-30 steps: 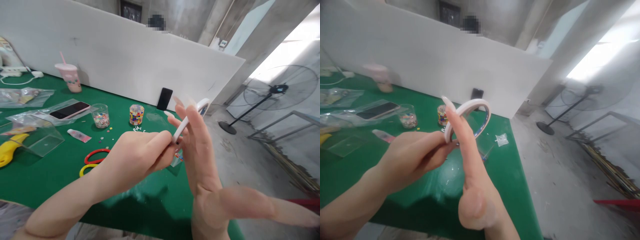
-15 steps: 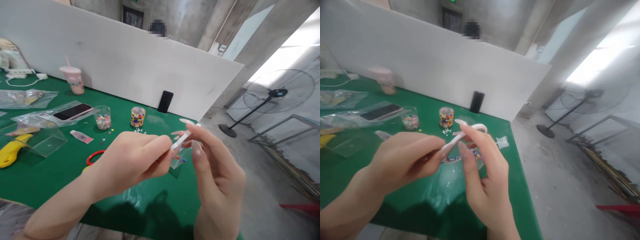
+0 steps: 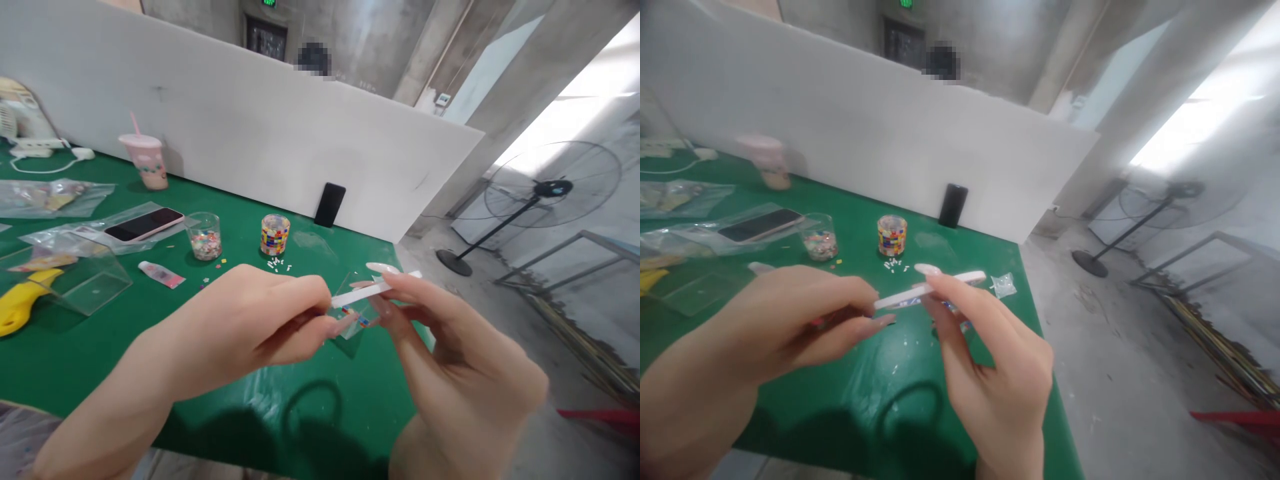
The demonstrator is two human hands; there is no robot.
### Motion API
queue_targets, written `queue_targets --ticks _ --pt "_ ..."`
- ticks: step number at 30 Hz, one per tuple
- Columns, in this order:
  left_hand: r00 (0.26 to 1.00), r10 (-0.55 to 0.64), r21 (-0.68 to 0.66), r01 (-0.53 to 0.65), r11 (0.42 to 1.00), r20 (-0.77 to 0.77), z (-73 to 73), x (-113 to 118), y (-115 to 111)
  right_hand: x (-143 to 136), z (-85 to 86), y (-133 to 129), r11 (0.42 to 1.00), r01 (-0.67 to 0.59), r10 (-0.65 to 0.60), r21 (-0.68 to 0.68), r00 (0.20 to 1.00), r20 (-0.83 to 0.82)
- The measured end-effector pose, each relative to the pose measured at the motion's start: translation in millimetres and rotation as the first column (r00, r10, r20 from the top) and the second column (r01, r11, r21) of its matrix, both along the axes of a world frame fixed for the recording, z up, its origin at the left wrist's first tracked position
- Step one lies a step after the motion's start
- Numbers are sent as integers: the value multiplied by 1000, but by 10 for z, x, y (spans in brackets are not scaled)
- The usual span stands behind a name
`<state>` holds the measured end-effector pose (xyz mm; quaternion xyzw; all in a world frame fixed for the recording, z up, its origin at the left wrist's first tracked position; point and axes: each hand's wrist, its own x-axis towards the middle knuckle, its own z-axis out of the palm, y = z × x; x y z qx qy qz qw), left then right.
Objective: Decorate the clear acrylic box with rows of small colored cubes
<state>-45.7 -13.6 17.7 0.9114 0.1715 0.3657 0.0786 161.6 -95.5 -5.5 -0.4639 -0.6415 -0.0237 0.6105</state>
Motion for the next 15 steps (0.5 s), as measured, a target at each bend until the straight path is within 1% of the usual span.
queue_targets --ticks 3,6,9,11,13,15 --pt "1000 13 29 -13 999 -3 -7 -60 43 13 -17 -6 999 40 -39 21 998 -39" --pt "1000 -5 66 4 998 18 -25 -98 42 5 -19 -3 998 43 -40 42 997 -68" --pt "998 -32 56 28 998 62 -42 -104 14 -30 -29 14 995 84 -80 49 994 -76" --pt "995 -85 13 85 996 61 -44 -82 14 -60 -46 27 991 124 -119 59 989 -85" --pt "984 -176 -9 176 984 31 -36 -45 38 -78 -59 35 986 152 -145 68 985 -88" --pt "968 -252 -23 252 968 -17 -19 -11 76 -67 -49 31 987 152 -148 53 987 -69"
